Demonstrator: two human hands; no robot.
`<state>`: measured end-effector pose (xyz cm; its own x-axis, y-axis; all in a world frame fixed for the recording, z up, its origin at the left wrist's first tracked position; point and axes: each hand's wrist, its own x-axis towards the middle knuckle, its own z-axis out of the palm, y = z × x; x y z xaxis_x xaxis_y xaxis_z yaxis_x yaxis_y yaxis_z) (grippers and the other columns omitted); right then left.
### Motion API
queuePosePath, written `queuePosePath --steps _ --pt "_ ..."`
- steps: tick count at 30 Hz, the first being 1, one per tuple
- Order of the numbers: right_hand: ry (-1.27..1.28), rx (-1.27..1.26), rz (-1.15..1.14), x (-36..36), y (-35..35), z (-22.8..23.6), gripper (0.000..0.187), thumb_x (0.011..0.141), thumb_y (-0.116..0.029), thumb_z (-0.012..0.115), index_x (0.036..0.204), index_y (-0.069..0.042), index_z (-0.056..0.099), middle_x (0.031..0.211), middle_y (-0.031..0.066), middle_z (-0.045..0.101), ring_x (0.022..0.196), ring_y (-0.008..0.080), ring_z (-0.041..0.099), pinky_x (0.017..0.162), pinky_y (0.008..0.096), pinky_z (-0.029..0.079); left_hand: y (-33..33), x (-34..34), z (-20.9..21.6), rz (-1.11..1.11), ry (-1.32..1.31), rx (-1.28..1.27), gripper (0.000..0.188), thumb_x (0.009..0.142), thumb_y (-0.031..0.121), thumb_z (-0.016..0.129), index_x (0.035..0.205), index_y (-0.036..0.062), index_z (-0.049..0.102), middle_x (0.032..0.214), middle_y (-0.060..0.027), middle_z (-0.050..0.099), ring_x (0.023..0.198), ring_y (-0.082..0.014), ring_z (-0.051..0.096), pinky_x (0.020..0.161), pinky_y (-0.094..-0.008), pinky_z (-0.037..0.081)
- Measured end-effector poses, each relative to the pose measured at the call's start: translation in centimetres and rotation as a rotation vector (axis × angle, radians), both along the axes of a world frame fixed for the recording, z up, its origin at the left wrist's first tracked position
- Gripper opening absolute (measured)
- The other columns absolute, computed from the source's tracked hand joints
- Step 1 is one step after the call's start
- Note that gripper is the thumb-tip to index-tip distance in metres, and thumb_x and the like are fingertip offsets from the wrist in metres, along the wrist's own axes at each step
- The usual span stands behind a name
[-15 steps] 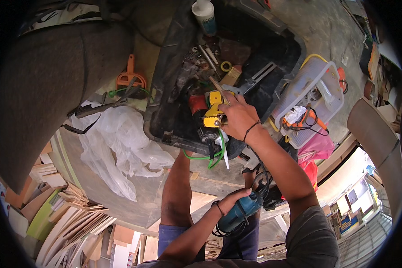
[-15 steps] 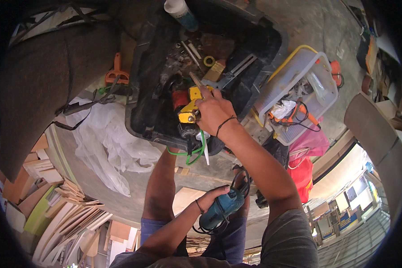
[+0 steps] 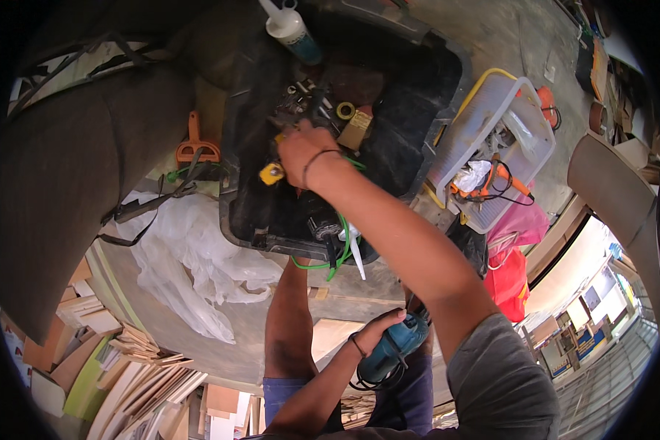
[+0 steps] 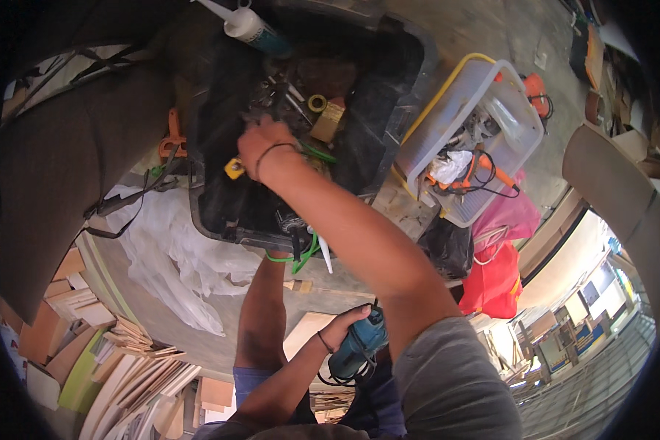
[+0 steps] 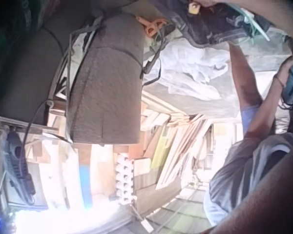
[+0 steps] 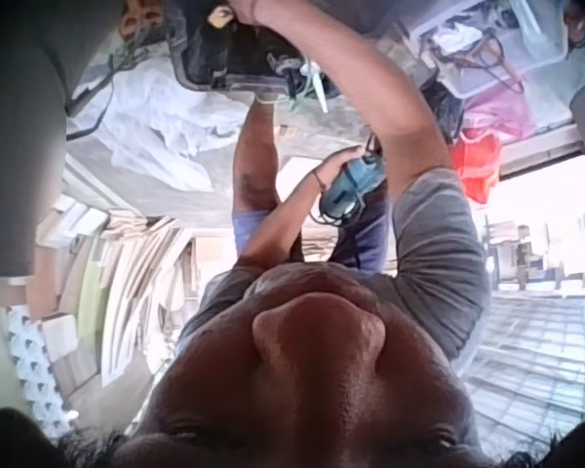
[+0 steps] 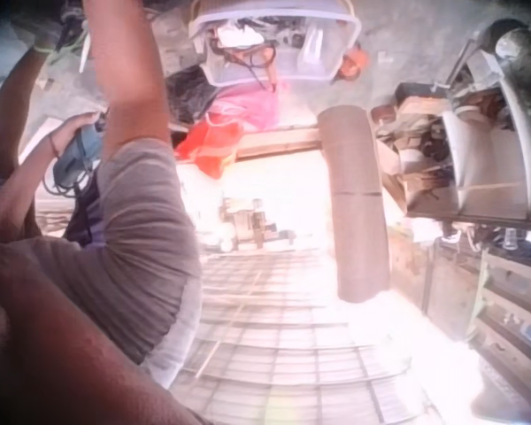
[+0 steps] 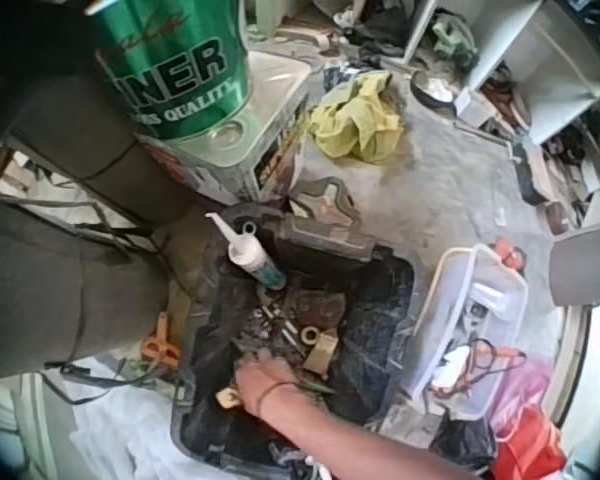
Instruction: The person services a power tool by searching through bins for a replacement part, checking the tool housing, and then sitting on the floor to use a wrench to loosen and remove a component from the motor shaft.
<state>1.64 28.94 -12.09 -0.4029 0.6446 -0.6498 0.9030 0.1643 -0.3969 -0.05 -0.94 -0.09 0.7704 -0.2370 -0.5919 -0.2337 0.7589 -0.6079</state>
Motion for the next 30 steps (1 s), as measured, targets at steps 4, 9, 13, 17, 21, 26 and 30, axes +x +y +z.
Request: queuePosePath --steps 4,9,13,17,21,26,30 --pt "-0.029 0.028 -0.168 -2.9 -0.9 -1.3 0.028 0.073 -0.016 0.066 0.098 -0.003 0.07 0.12 0.015 0.057 0.11 0.0311 0.052 0.081 0.037 0.052 -0.7 -0.1 0.0 -0.041 0.042 0.139 0.05 0.091 0.035 0.056 0.128 0.0029 0.05 0.122 -0.0081 0.056 0.108 -0.0155 0.055 0.095 -0.0297 0.043" --pt "0.028 0.057 -0.413 -3.2 -2.2 -1.9 0.034 0.078 -0.014 0.061 0.111 -0.005 0.063 0.129 0.0152 0.05 0.122 0.033 0.044 0.09 0.0432 0.046 1.0 -0.3 0.7 -0.083 -0.01 0.119 0.054 0.093 0.036 0.051 0.134 0.0014 0.045 0.133 -0.01 0.051 0.118 -0.0179 0.051 0.101 -0.0309 0.039" --pt "0.244 0.268 -0.514 -2.9 -2.8 -2.1 0.044 0.071 -0.009 0.062 0.115 -0.003 0.057 0.128 0.0169 0.049 0.123 0.0329 0.043 0.098 0.0439 0.041 -0.3 -0.4 0.1 -0.1 0.013 0.161 0.056 0.093 0.038 0.05 0.134 0.0002 0.045 0.133 -0.0102 0.05 0.121 -0.0178 0.049 0.102 -0.0317 0.037" --pt "0.455 0.47 -0.811 -2.5 -3.8 -1.2 0.041 0.073 -0.007 0.06 0.113 -0.004 0.058 0.125 0.0149 0.052 0.123 0.0324 0.044 0.104 0.0435 0.035 -0.4 -0.7 0.0 -0.117 0.053 0.133 0.058 0.093 0.039 0.05 0.136 0.0005 0.043 0.134 -0.0101 0.049 0.121 -0.0183 0.048 0.103 -0.0321 0.037" --pt "0.452 0.598 -1.193 1.3 -5.3 -5.2 0.037 0.075 -0.007 0.058 0.112 -0.001 0.058 0.116 0.018 0.057 0.116 0.0363 0.05 0.099 0.041 0.038 -0.1 -0.4 0.0 -0.119 0.043 0.121 0.059 0.093 0.039 0.05 0.136 0.0006 0.042 0.134 -0.0098 0.049 0.121 -0.0187 0.048 0.103 -0.0322 0.037" --pt "0.236 0.242 -1.597 6.5 -4.2 -12.5 0.045 0.078 -0.002 0.05 0.123 -0.002 0.051 0.116 0.0231 0.056 0.111 0.0411 0.051 0.095 0.0429 0.042 1.7 -0.1 0.6 -0.061 -0.015 0.139 0.055 0.093 0.035 0.05 0.136 0.0006 0.043 0.134 -0.0094 0.049 0.122 -0.0183 0.046 0.105 -0.0326 0.034" --pt "0.016 -0.012 -1.405 7.5 -2.4 -13.7 0.066 0.075 -0.002 0.053 0.138 -0.006 0.035 0.121 0.0227 0.054 0.114 0.0376 0.051 0.097 0.0404 0.041 2.5 -0.1 1.1 -0.111 0.016 0.186 0.053 0.094 0.033 0.049 0.135 0.0005 0.043 0.134 -0.0094 0.048 0.123 -0.018 0.045 0.105 -0.0325 0.033"
